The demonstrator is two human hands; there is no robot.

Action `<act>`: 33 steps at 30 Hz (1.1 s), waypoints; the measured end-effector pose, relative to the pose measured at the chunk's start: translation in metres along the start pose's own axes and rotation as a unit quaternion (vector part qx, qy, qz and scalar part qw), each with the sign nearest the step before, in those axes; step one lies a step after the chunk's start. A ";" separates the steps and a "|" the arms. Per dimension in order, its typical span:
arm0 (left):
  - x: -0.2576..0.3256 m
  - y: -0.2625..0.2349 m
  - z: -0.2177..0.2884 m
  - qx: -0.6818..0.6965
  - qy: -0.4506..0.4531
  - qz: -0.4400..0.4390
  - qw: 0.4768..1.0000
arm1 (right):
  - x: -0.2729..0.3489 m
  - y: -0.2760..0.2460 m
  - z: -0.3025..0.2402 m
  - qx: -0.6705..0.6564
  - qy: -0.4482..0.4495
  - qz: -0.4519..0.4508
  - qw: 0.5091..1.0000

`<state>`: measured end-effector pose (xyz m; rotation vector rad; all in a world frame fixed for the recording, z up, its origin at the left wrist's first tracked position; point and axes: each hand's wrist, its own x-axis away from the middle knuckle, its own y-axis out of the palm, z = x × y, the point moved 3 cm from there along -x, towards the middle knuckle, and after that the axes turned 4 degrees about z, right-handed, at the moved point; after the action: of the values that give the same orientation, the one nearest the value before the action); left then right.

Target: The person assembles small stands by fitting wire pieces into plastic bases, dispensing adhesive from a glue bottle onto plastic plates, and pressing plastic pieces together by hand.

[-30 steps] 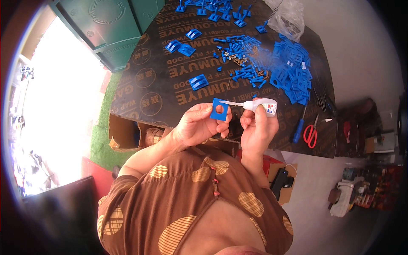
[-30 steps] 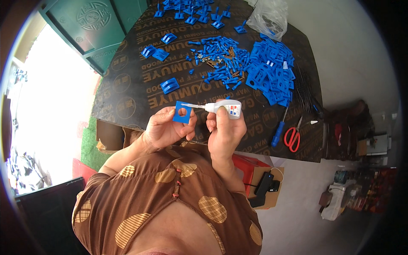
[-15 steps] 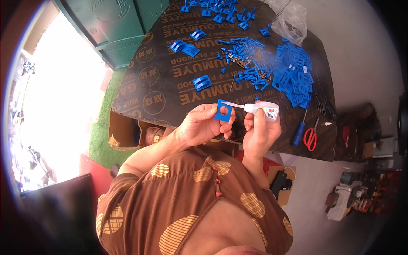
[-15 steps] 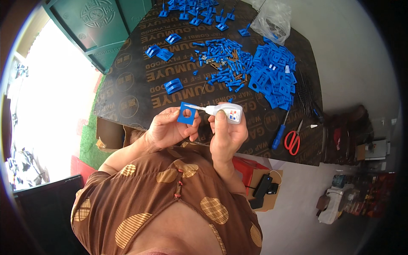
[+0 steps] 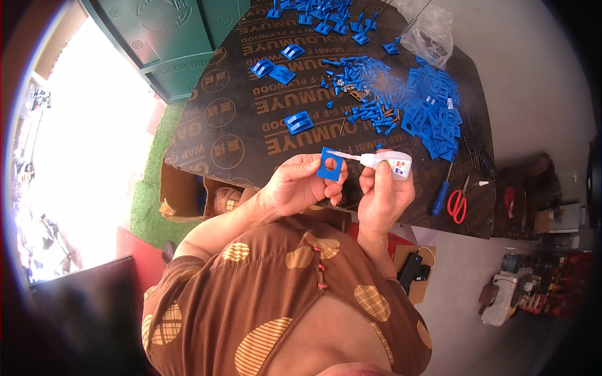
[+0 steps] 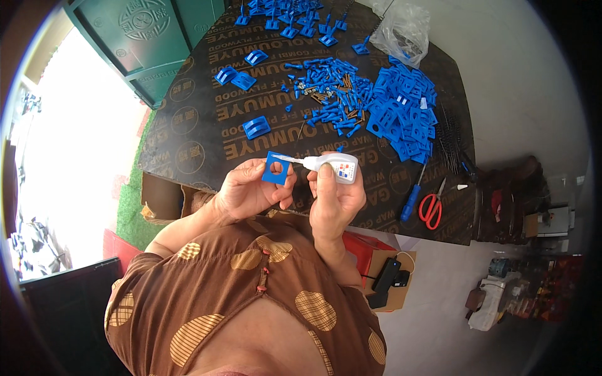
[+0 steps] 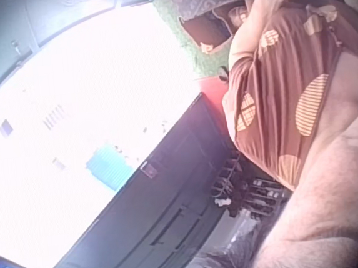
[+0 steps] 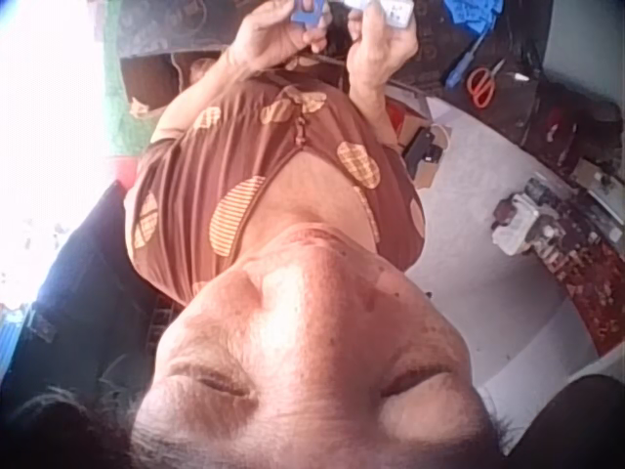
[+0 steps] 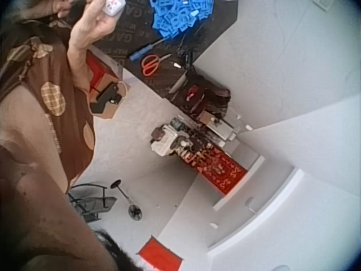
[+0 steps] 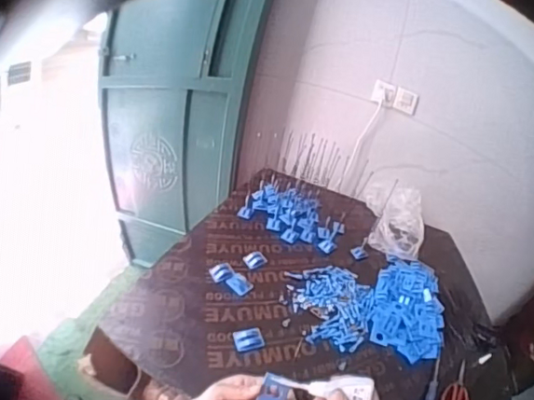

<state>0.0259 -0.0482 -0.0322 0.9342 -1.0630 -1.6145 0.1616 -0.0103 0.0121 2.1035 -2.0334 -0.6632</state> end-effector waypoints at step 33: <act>0.000 -0.003 -0.001 0.002 0.017 -0.022 1.000 | 0.004 0.005 -0.001 0.017 0.013 0.011 1.000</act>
<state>0.0260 -0.0480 -0.0349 0.9924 -1.0289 -1.6272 0.1573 -0.0150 0.0139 2.0940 -2.0664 -0.5989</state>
